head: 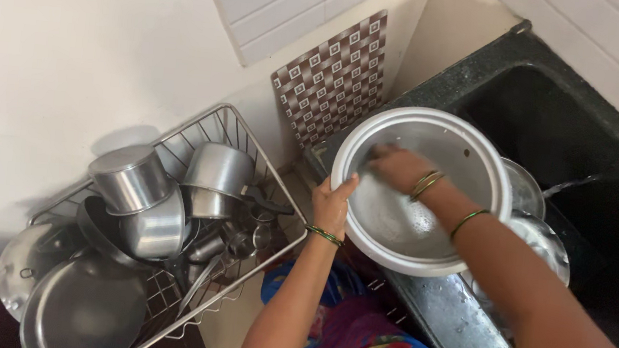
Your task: The person carries a rice cooker inner pot and lid to the kitchen sink, then scrubs and rinses the pot's interior and exterior and the metal lid under running water, using a small scrub pad, and sets the cleaned pot and lid by the sink.
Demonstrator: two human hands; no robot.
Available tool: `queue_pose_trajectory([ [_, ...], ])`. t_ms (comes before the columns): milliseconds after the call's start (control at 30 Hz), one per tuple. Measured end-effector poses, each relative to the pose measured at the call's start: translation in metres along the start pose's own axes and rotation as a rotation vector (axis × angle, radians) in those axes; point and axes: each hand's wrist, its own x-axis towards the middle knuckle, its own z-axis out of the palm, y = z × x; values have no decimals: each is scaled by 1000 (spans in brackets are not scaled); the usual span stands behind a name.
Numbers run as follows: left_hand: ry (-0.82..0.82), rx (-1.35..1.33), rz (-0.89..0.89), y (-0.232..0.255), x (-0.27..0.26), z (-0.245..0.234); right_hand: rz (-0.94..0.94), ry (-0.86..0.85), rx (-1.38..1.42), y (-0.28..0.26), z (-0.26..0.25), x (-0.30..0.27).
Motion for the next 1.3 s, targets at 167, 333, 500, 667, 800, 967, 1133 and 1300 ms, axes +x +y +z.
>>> queue_pose_trajectory([
  [167,4,-57,35,-1,-6,7,226,-616,-243,31,-27,-37],
  [333,40,0,24,2,-8,10,251,-911,189,4,-11,-79],
  [500,47,24,38,3,-8,13,-90,-439,514,-44,27,-60],
  [667,-1,68,55,1,-2,9,25,-174,56,-47,27,-3],
  [800,-18,50,26,4,-1,8,62,-127,-164,-9,-12,-4],
  [967,5,31,11,10,-5,11,474,-735,-56,14,-39,-42],
  [1133,29,96,37,4,-1,10,-5,-841,191,-31,-9,-59],
  [1300,-7,82,46,-3,3,2,24,-810,164,-65,10,-25],
])
